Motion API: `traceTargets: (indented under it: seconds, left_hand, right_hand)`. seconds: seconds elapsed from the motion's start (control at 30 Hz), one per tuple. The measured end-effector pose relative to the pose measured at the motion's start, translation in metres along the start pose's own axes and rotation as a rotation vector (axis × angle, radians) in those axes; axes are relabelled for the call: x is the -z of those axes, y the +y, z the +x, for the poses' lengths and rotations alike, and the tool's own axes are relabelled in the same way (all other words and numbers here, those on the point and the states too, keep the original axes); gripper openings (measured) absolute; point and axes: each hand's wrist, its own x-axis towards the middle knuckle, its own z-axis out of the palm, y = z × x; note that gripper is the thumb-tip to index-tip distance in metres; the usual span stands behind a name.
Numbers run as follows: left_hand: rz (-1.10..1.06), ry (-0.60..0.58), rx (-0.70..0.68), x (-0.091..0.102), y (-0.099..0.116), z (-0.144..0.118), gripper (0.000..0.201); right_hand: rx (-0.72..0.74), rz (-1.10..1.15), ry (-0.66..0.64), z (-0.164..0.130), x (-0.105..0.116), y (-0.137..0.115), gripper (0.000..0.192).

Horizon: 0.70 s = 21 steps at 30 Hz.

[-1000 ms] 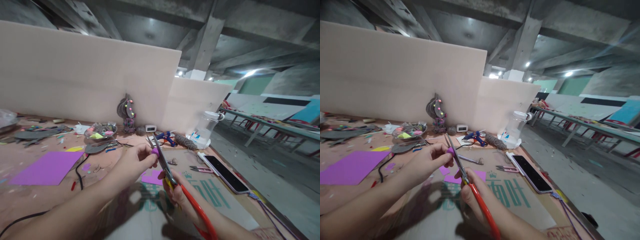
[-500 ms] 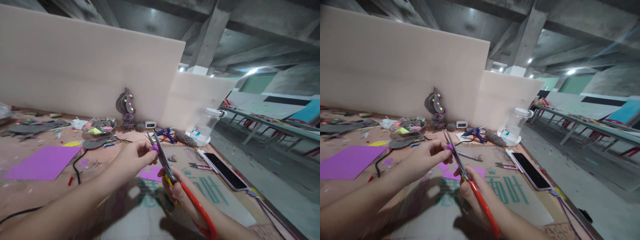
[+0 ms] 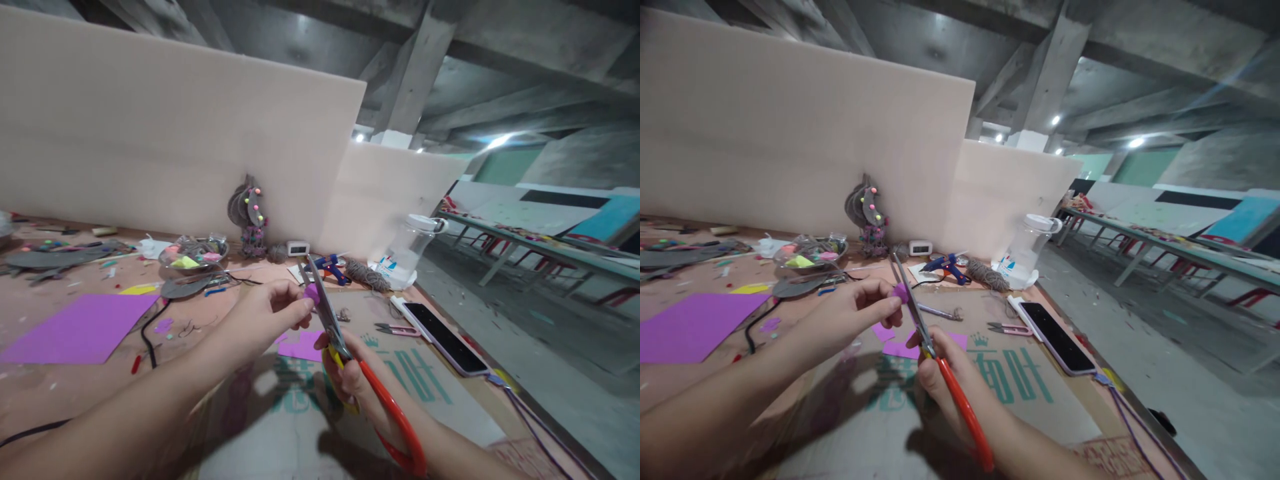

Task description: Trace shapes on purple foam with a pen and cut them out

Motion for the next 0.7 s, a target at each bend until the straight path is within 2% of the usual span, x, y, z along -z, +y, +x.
traceTargets:
  seconds: [0.2,0.4,0.7]
  left_hand:
    - [-0.054,0.054,-0.040,-0.0013,-0.0028,-0.0004,0.027]
    - [-0.073,0.085,-0.075,-0.0002,-0.0017,0.0000,0.025]
    - [-0.096,0.095,-0.070,-0.0015,-0.0029,-0.0005,0.022]
  right_hand:
    - [-0.031,0.031,0.017,0.0004,-0.0012,-0.0023,0.051]
    - [-0.048,0.050,-0.030,-0.0005,-0.0018,0.0010,0.051]
    - [-0.034,0.022,0.038,-0.0030,-0.0067,0.0014,0.054]
